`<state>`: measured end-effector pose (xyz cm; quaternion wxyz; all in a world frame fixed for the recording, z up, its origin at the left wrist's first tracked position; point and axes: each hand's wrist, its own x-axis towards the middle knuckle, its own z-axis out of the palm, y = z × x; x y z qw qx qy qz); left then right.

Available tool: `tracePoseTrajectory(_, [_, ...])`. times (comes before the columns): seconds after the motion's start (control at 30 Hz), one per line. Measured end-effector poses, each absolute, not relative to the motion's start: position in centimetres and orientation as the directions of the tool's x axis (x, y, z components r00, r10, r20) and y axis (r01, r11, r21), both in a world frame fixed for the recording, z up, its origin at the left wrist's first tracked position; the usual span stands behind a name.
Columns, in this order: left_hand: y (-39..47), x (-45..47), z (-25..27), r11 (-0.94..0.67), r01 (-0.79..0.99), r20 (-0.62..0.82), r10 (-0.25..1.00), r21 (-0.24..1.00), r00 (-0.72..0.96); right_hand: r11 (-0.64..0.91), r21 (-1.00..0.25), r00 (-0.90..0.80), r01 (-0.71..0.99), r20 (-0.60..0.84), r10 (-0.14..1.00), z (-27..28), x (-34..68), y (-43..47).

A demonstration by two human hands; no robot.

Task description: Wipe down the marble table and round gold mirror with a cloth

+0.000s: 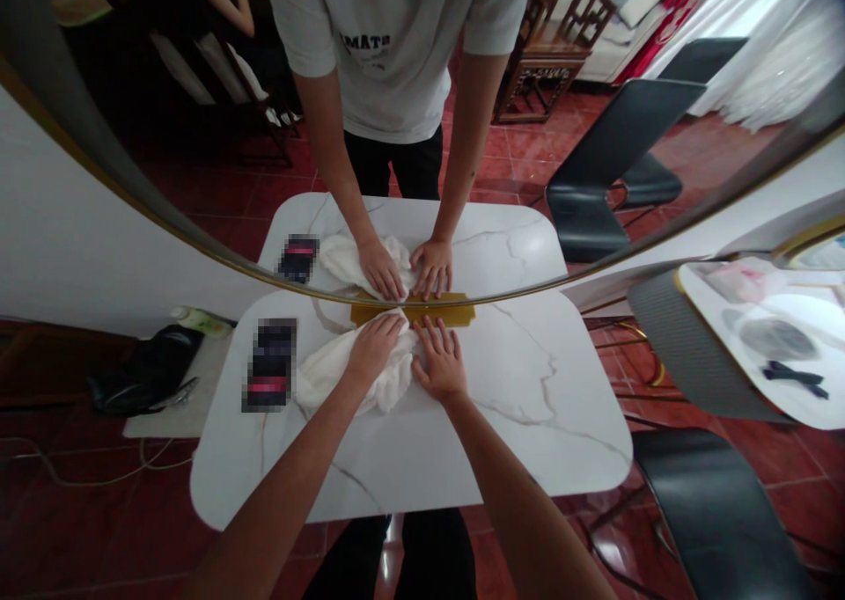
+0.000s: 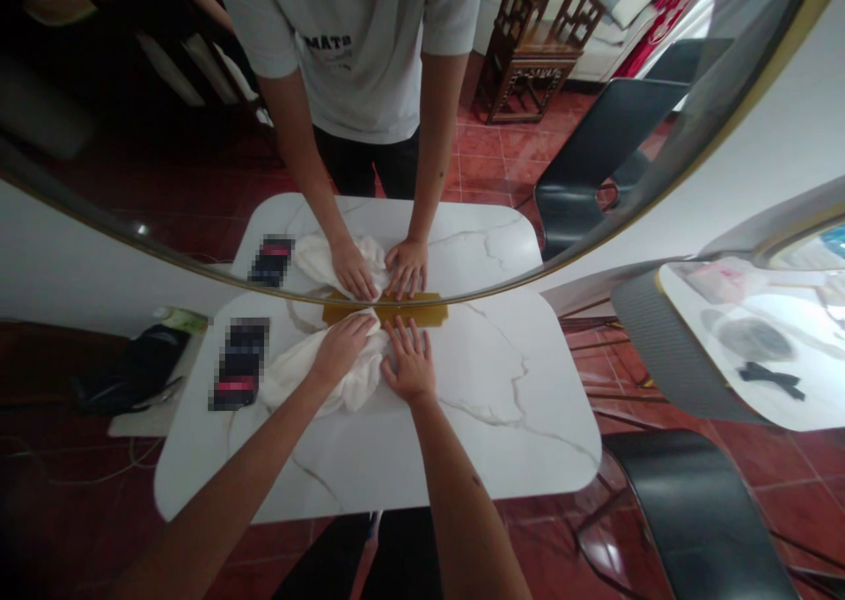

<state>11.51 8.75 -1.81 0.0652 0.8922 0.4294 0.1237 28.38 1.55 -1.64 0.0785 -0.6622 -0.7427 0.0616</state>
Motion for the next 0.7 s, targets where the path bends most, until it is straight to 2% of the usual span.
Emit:
tracePoseTrajectory(0.27, [8.8,6.3,-1.1,-0.516,0.821,0.16,0.856,0.244,0.491,0.106,-0.203,-0.101,0.973,0.037,0.994,-1.8,28.4,1.5])
tracePoseTrajectory(0.7, [8.7,10.8,-1.7,-0.585,0.772,0.163,0.811,0.249,0.562,0.115,-0.198,-0.109,0.973,0.043,0.993,-1.7,28.3,1.5])
